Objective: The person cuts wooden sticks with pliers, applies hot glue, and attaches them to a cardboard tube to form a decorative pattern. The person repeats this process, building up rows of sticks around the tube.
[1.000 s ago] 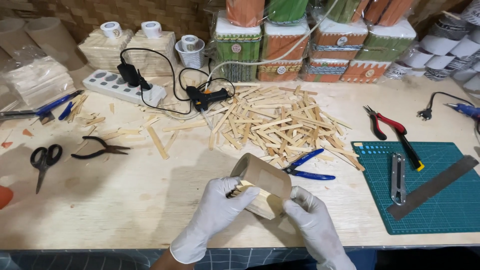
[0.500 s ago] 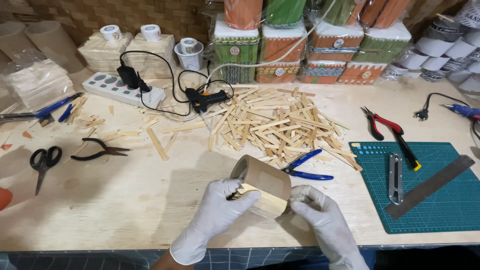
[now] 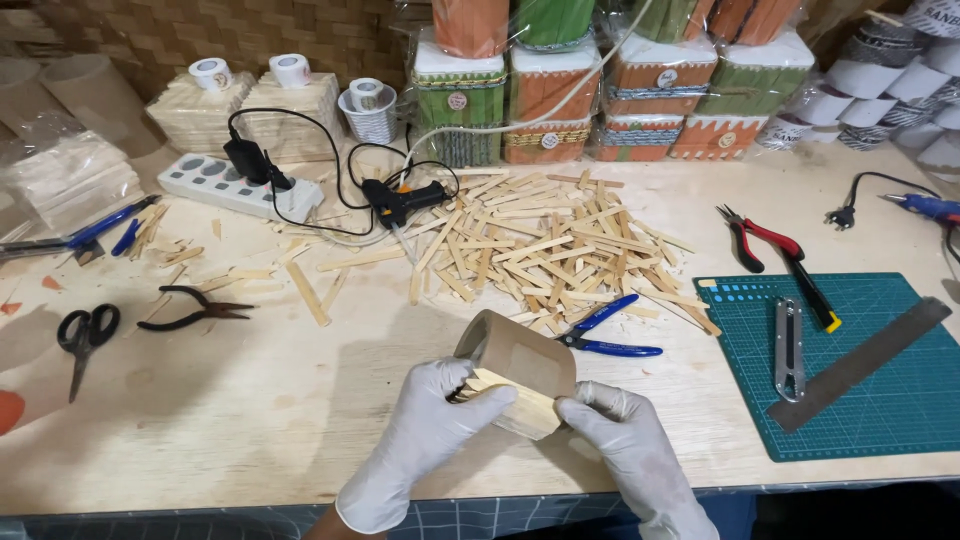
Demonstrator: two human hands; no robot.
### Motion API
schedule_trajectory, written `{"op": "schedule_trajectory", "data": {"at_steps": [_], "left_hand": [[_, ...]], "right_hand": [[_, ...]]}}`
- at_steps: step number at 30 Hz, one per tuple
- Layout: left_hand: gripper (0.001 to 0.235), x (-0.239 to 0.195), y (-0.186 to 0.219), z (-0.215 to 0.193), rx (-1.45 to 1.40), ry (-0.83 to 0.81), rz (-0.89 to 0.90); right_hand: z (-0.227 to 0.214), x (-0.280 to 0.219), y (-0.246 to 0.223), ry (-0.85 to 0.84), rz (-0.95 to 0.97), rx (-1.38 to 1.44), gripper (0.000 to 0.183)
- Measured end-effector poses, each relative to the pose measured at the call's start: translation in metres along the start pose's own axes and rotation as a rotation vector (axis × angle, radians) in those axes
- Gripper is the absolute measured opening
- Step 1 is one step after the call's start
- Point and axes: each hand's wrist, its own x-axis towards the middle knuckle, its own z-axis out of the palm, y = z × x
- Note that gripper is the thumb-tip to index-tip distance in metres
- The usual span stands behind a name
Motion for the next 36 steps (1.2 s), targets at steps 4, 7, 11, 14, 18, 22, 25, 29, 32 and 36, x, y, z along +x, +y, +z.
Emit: {"op": "schedule_trajectory", "data": {"at_steps": [4,7,11,14,18,22,25,29,32,36], "left_hand": [[0.008,0.0,-0.005,0.001,-0.012,0.007,0.026],[0.01,0.0,-0.009,0.002,-0.05,0.005,0.06],[0.003,0.001,-0.014,0.003,-0.088,-0.033,0.158],[0.005,0.003,-0.016,0.002,-0.108,-0.032,0.133],[0.005,0.004,-0.008,-0.004,-0.025,0.032,0.054],[0.009,-0.003,0.044,-0.02,-0.04,0.112,-0.075],[0.016,-0.017,0.108,-0.03,0.001,0.189,-0.449],[0.026,0.0,0.099,-0.056,0.695,0.182,-0.331],[0.051,0.025,0.083,-0.073,1.121,0.148,-0.213],[0.047,0.053,0.065,-0.083,1.306,0.103,-0.171]], "right_hand": [[0.0,-0.002,0.005,-0.105,-0.118,0.01,0.018],[0.001,-0.004,0.007,-0.11,-0.148,0.006,0.016],[0.0,-0.004,0.013,-0.094,-0.174,-0.028,0.017],[0.003,-0.005,0.012,-0.081,-0.174,-0.003,0.017],[0.001,-0.001,0.019,-0.061,-0.175,-0.001,0.019],[-0.015,-0.003,0.008,-0.039,-0.397,-0.151,0.043],[-0.029,-0.001,0.002,0.19,-0.492,-0.421,0.047],[-0.038,0.001,0.008,0.42,-0.739,-0.732,0.032],[-0.037,0.0,0.011,0.476,-0.972,-0.778,0.023],[-0.042,0.002,0.014,0.488,-1.09,-0.848,0.019]]}}
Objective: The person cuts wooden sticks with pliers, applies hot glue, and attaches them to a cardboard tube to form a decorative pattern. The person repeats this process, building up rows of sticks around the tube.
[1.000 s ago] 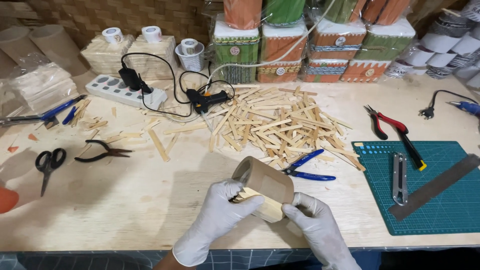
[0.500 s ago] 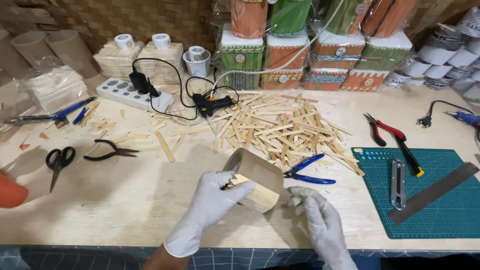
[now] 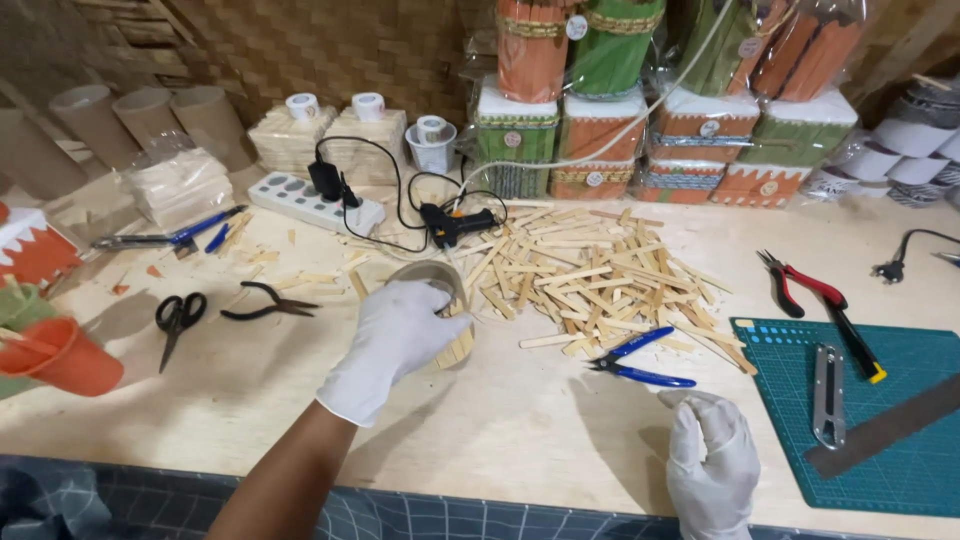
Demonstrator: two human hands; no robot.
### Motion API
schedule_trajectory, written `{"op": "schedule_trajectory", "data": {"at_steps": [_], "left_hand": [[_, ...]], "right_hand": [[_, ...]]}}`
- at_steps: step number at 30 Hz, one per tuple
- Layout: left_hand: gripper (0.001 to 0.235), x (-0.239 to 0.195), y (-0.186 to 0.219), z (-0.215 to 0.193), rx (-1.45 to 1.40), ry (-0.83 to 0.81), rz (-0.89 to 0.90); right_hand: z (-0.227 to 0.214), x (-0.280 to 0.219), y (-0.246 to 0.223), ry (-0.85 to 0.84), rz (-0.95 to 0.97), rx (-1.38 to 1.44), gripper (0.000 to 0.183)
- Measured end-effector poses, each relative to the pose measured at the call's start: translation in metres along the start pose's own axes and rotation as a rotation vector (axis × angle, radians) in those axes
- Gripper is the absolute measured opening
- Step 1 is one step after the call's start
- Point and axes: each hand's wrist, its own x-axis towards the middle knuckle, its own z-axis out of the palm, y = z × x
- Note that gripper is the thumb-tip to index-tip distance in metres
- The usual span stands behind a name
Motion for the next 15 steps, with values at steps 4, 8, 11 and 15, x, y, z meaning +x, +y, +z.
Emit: {"op": "schedule_trajectory", "data": {"at_steps": [4,8,11,15], "left_hand": [[0.052,0.01,0.015,-0.007,0.083,-0.138,-0.01],[0.057,0.016,0.013,0.001,0.11,-0.131,0.068],[0.06,-0.014,0.017,-0.038,-0.035,-0.134,0.087],[0.024,-0.05,0.009,-0.085,-0.509,-0.126,0.043]], "right_hand": [[0.003,-0.002,-0.005,0.022,0.124,0.015,0.022],[0.001,0.003,-0.026,0.013,0.219,0.019,0.02],[-0.001,0.009,-0.033,0.013,0.241,0.048,0.021],[0.003,0.001,-0.012,-0.034,0.243,0.134,0.024]]}}
